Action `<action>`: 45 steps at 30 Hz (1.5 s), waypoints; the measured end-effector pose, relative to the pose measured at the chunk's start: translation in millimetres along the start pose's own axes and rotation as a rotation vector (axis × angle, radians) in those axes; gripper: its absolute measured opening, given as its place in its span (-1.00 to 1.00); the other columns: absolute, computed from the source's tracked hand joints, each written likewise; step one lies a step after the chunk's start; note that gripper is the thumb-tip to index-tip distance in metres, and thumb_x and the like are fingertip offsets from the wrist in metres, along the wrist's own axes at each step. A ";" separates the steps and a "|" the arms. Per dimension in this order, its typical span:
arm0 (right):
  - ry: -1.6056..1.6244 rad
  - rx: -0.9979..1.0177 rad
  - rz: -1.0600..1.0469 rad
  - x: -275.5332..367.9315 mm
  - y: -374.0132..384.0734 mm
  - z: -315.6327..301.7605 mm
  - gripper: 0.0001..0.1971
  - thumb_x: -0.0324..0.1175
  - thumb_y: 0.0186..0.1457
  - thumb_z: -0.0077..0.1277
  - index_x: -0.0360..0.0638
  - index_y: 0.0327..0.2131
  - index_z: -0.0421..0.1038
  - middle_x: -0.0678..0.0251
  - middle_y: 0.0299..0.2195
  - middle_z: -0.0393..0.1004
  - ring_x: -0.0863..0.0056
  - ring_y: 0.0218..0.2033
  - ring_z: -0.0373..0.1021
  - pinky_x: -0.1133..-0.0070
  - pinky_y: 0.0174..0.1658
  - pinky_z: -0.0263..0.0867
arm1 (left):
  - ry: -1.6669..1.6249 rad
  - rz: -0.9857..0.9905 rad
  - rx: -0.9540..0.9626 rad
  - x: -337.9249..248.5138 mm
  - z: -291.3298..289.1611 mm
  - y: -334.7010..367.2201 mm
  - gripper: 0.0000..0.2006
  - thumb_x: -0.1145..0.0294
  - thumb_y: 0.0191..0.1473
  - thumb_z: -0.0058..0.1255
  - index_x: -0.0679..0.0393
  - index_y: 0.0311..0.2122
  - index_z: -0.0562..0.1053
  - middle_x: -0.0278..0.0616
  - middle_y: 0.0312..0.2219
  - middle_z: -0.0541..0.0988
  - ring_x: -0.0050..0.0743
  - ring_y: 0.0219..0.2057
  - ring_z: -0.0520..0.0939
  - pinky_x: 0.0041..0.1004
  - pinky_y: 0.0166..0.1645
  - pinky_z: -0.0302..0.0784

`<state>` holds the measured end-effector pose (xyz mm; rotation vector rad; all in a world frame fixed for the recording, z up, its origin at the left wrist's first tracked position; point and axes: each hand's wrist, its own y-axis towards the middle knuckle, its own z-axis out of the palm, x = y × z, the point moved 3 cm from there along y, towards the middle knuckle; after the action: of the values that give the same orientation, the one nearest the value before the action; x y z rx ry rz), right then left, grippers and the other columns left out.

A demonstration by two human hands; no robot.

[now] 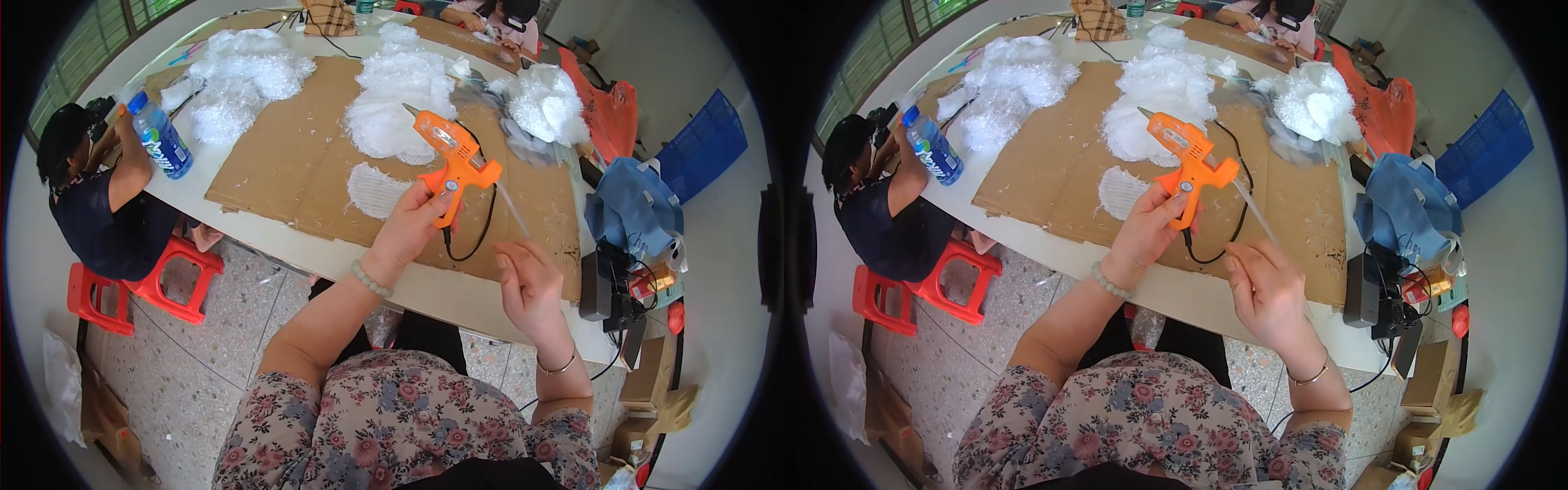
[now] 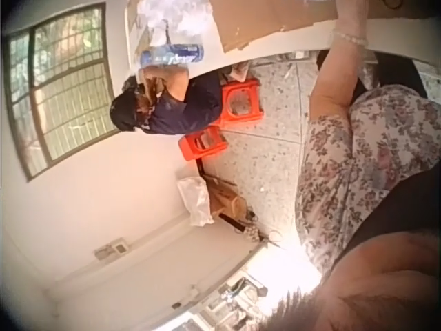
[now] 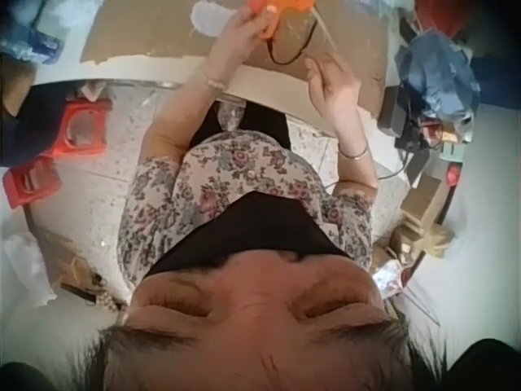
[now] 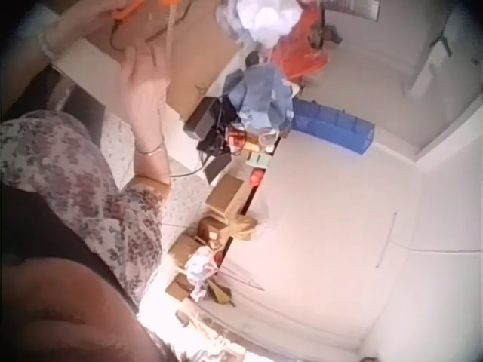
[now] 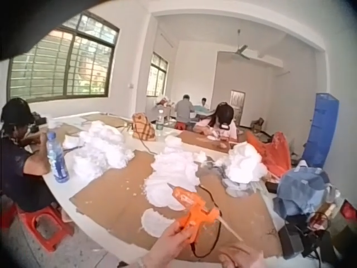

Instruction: Applying hot glue to paper templates and attaching white stuffing material to create a cloud-like craft.

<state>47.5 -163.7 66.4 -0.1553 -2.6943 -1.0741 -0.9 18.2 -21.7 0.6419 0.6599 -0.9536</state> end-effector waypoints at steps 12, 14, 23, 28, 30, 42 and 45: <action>1.135 0.174 0.726 -47.4 40.7 80.6 -0.59 -0.22 0.19 -0.12 -0.33 0.01 0.29 0.24 -0.22 0.47 0.54 -0.29 0.40 0.61 -0.24 0.33 | 0.449 0.277 0.029 -15.3 25.3 -9.9 -0.69 0.24 0.20 -0.17 0.26 -0.11 0.41 -0.18 -0.35 0.53 -0.48 -0.31 0.54 -0.47 -0.26 0.43; 1.296 0.068 0.591 -36.0 50.0 82.9 -0.61 -0.26 0.19 -0.15 -0.37 -0.03 0.29 0.13 -0.19 0.47 0.43 -0.25 0.45 0.54 -0.20 0.40 | 0.701 0.175 0.034 -20.8 18.9 -15.0 -0.72 0.24 0.19 -0.15 0.26 -0.17 0.43 -0.18 -0.42 0.53 -0.44 -0.36 0.55 -0.45 -0.28 0.43; 1.188 0.323 0.542 -23.9 66.5 82.8 -0.65 -0.27 0.22 -0.21 -0.35 -0.05 0.28 0.10 -0.19 0.46 0.36 -0.19 0.45 0.48 -0.07 0.37 | 1.591 0.438 0.090 -58.7 -7.6 -67.4 -0.76 0.27 -0.06 0.10 0.22 -0.33 0.47 -0.09 -0.49 0.52 -0.07 -0.37 0.54 -0.27 -0.25 0.44; 0.911 0.468 0.582 -34.2 69.6 105.6 -0.65 -0.24 0.21 -0.15 -0.32 -0.07 0.31 0.25 -0.23 0.47 0.52 -0.25 0.43 0.59 -0.16 0.34 | 1.763 0.559 -0.037 -62.8 -25.2 -80.7 -0.77 0.29 -0.11 0.11 0.20 -0.36 0.46 -0.09 -0.29 0.52 -0.07 -0.10 0.46 -0.24 -0.03 0.36; 0.808 0.524 0.553 -35.8 71.0 113.6 -0.66 -0.24 0.20 -0.13 -0.32 -0.07 0.31 0.30 -0.25 0.48 0.58 -0.28 0.42 0.64 -0.22 0.33 | 1.806 0.567 -0.005 -58.1 -23.7 -80.6 -0.72 0.27 -0.12 0.11 0.21 -0.30 0.47 -0.05 -0.22 0.50 -0.06 -0.04 0.43 -0.18 0.08 0.26; 0.347 0.591 0.430 -50.2 79.7 132.1 -0.72 -0.28 0.19 -0.12 -0.31 -0.16 0.38 0.40 -0.42 0.47 0.71 -0.49 0.28 0.69 -0.44 0.21 | 1.823 0.556 -0.023 -53.4 -35.3 -80.6 -0.73 0.25 -0.14 0.13 0.20 -0.34 0.48 -0.10 -0.29 0.50 -0.19 -0.13 0.45 -0.26 0.02 0.27; 0.300 0.620 0.478 -53.3 79.6 132.6 -0.73 -0.29 0.19 -0.12 -0.32 -0.18 0.37 0.41 -0.43 0.46 0.70 -0.50 0.28 0.68 -0.43 0.22 | 1.812 0.534 -0.019 -52.0 -37.5 -80.1 -0.74 0.25 -0.14 0.13 0.19 -0.35 0.48 -0.13 -0.31 0.49 -0.22 -0.15 0.46 -0.26 0.01 0.28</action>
<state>90.0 -15.2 12.4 -0.4508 -2.3970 -0.1003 -101.5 38.3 -22.5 1.5250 1.9049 0.4057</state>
